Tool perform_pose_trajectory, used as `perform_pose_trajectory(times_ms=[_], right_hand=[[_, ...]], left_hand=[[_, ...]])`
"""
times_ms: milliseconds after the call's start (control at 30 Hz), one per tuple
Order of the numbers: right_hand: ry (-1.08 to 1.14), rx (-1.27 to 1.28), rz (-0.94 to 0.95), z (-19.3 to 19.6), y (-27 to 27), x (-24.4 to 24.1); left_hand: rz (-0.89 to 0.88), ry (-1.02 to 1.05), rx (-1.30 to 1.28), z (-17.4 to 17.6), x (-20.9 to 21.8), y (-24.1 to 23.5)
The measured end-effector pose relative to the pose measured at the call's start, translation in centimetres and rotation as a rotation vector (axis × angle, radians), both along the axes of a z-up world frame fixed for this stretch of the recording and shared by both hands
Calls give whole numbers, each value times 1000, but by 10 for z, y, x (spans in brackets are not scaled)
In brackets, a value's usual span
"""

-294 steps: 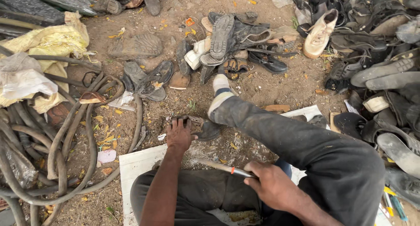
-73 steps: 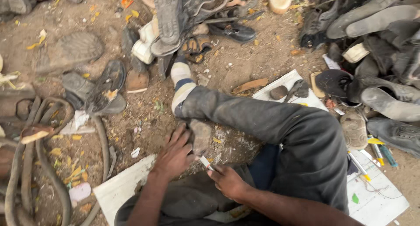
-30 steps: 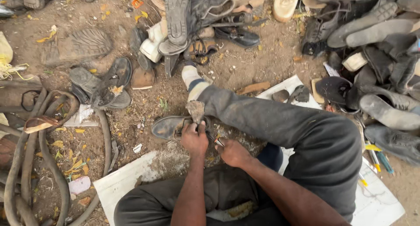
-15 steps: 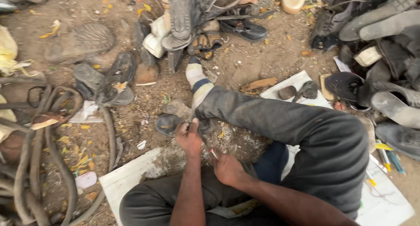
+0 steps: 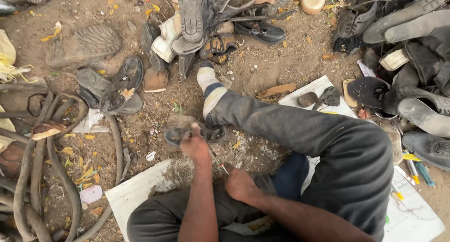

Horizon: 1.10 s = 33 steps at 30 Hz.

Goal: The person sits on the ground and uses a knife to cut and scrape the sole and edges of a black shoe. They then pick up a white shoe and continue cutting and scraping its sole and edges with the same knife.

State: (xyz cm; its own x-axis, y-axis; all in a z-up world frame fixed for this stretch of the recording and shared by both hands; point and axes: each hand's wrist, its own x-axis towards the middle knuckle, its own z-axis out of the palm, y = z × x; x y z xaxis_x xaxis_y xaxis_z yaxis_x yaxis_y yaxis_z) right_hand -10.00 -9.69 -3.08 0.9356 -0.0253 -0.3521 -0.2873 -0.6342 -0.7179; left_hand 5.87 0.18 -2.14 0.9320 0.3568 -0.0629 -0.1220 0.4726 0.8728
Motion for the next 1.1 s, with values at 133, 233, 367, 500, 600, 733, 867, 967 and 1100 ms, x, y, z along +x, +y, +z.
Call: perform_pose_trajectory(times_ms=[133,233,367,500,600,733,867,967,1100], right_hand=[[150,5,-47,18,-11,18],[126,5,-29,29,-16,25],[65,-28,18,35,-24,35],[142,-10,53,32,-36,18],[134,-23,107,42,-51,21],[-60,98,-57,59,-63,23],[205,156,-163,67,-56,50],[304,115,-61,63,-45,51],[24,63,99,54,-48,28]], left_hand=[[-405,-443,1581,43,-11,33],[-587,-283,1964,51,-11,52],[-714,-172,1999,32,-3,53],[-469,-313,1874,5,-17,52],[-469,-326,1752,7,-3,60],[-398,-277,1513,4,1,65],[-409,-174,1233,6,3,57],[-447,-134,1200,13,0,57],[-511,-145,1188,16,-2,58]])
